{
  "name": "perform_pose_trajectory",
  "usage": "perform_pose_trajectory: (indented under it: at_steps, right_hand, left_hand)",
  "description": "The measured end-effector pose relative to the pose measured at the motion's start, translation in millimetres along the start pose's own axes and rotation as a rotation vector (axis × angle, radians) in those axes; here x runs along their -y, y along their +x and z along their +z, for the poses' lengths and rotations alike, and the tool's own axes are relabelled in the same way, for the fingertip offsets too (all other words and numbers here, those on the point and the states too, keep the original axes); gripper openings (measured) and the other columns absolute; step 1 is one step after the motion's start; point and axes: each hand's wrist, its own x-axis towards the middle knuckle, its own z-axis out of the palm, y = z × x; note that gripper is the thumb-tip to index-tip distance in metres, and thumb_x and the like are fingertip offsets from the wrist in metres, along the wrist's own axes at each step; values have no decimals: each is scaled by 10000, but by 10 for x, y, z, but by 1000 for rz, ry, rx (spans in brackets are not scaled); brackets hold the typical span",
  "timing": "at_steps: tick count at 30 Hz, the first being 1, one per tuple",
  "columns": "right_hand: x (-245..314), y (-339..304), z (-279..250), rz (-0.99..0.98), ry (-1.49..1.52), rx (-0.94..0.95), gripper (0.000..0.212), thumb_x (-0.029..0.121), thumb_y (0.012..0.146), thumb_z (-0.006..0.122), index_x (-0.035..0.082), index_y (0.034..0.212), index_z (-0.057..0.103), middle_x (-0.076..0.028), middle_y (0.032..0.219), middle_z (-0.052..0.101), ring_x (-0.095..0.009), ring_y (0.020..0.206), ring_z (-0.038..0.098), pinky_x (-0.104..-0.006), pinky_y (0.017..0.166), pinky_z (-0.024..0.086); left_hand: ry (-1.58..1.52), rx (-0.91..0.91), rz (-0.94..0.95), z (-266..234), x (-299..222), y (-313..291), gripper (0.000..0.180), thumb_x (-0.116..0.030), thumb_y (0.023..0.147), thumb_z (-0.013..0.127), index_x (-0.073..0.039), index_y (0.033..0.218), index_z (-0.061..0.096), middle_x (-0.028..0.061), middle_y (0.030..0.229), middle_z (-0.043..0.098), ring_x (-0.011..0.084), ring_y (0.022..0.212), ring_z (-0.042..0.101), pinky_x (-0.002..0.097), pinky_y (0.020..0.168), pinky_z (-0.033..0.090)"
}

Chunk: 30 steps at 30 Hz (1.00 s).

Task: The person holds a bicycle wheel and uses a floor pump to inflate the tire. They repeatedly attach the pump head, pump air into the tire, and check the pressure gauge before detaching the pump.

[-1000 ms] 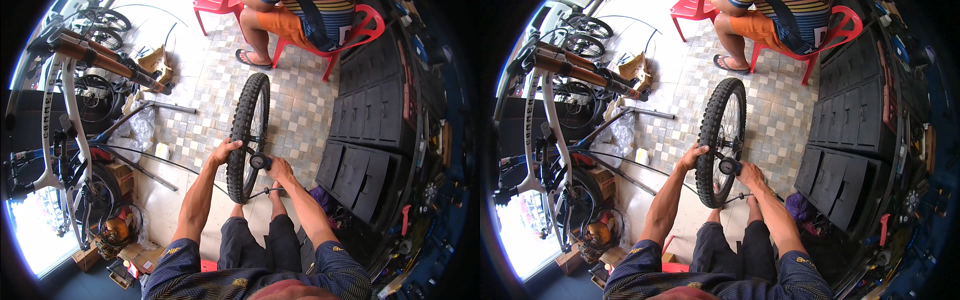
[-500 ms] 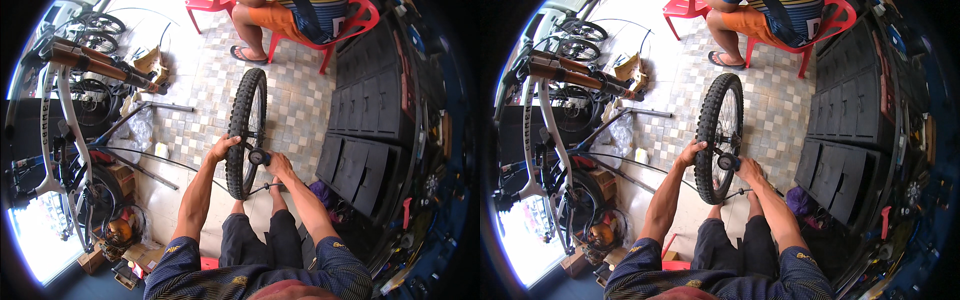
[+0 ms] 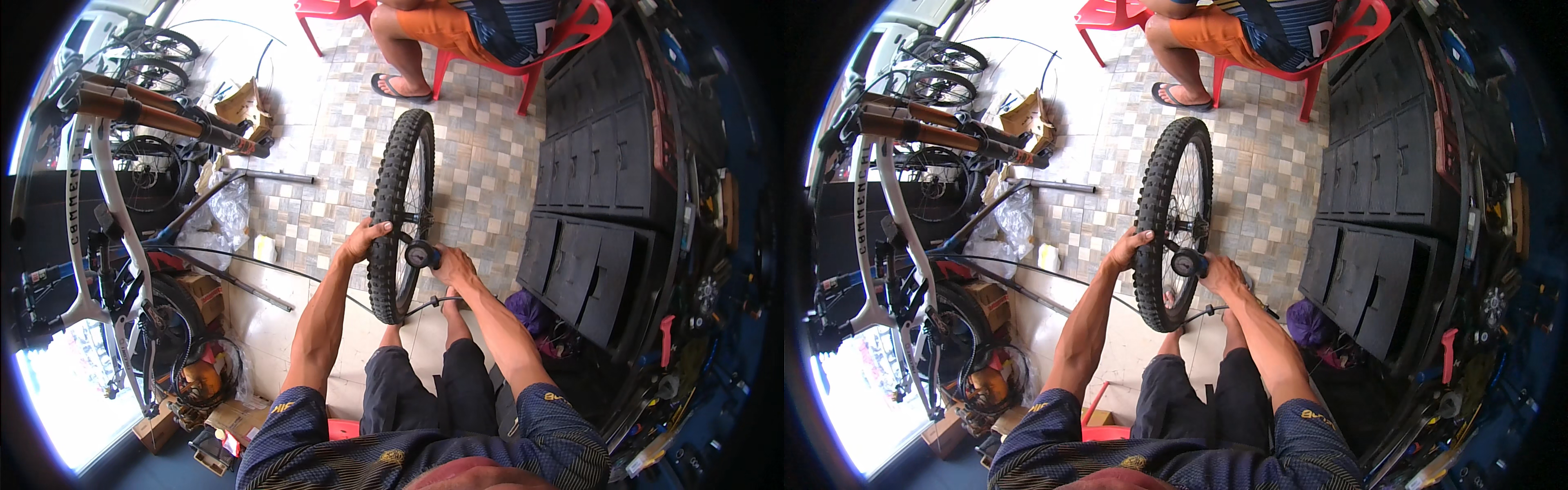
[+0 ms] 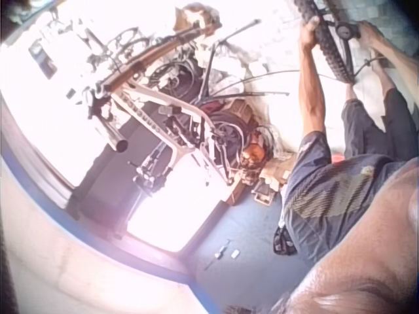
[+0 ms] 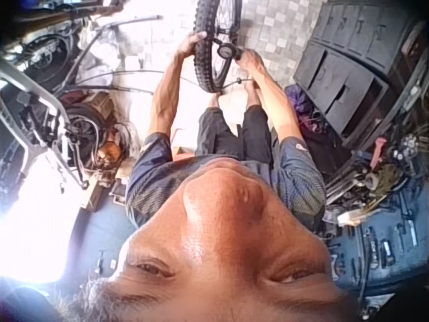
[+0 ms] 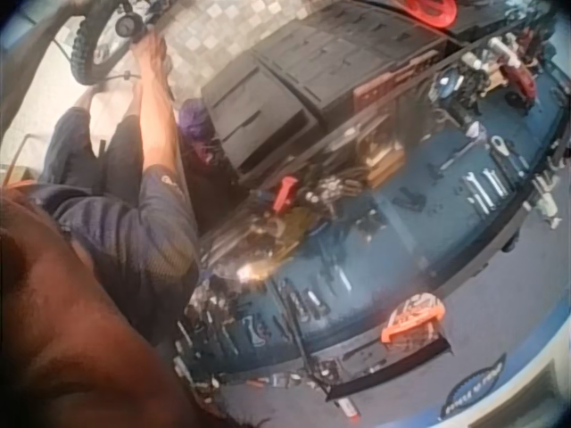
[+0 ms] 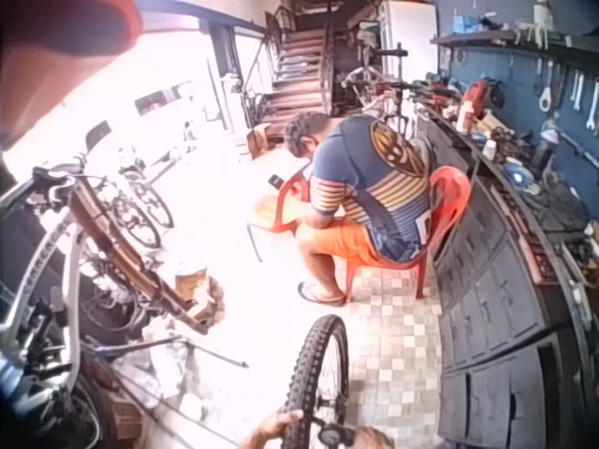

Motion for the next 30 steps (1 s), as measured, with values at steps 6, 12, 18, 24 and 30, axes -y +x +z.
perform_pose_trajectory:
  at_steps: [6, 12, 18, 24, 30]
  right_hand:
    - [71, -10, 5, -29, 36, -15, 300, 171, 817, 677, 44, 1089, 670, -265, 1012, 720, -468, 1018, 672, -526, 879, 545]
    - [-254, 95, 178, 128, 49, -21, 330, 197, 820, 670, 12, 1092, 648, -291, 1056, 704, -477, 1045, 659, -525, 893, 534]
    - [-723, -96, 355, 340, 204, -114, 420, 317, 858, 708, 14, 1144, 651, -292, 1068, 708, -472, 1048, 667, -516, 912, 536]
    - [-1287, -568, 297, 527, 604, -201, 390, 367, 900, 735, 39, 1100, 664, -127, 770, 679, -255, 573, 643, -390, 490, 502]
    - [-1514, -1039, 37, 498, 993, -393, 331, 307, 924, 756, 51, 1093, 631, -34, 712, 593, -135, 391, 507, -302, 354, 400]
  left_hand:
    - [15, -26, -34, -104, 22, 10, 1216, -457, 718, 907, 143, 1511, 207, 254, 1344, 534, 309, 1170, 580, 432, 982, 494]
    - [304, -232, 131, 400, -389, -260, 951, -530, 798, 832, 104, 1406, 466, 257, 1319, 599, 313, 1198, 602, 426, 1005, 488]
    - [885, -712, 287, 569, -279, -775, 760, -459, 711, 900, 96, 1092, 546, 259, 987, 664, 343, 876, 667, 442, 789, 536]
    - [935, -912, 292, 6, -96, -893, 620, -307, 707, 856, 66, 1051, 500, 278, 940, 647, 426, 871, 654, 479, 791, 525]
    - [873, -894, 382, -33, 41, -868, 590, -282, 696, 847, 34, 1044, 490, 247, 888, 631, 378, 801, 640, 445, 746, 526]
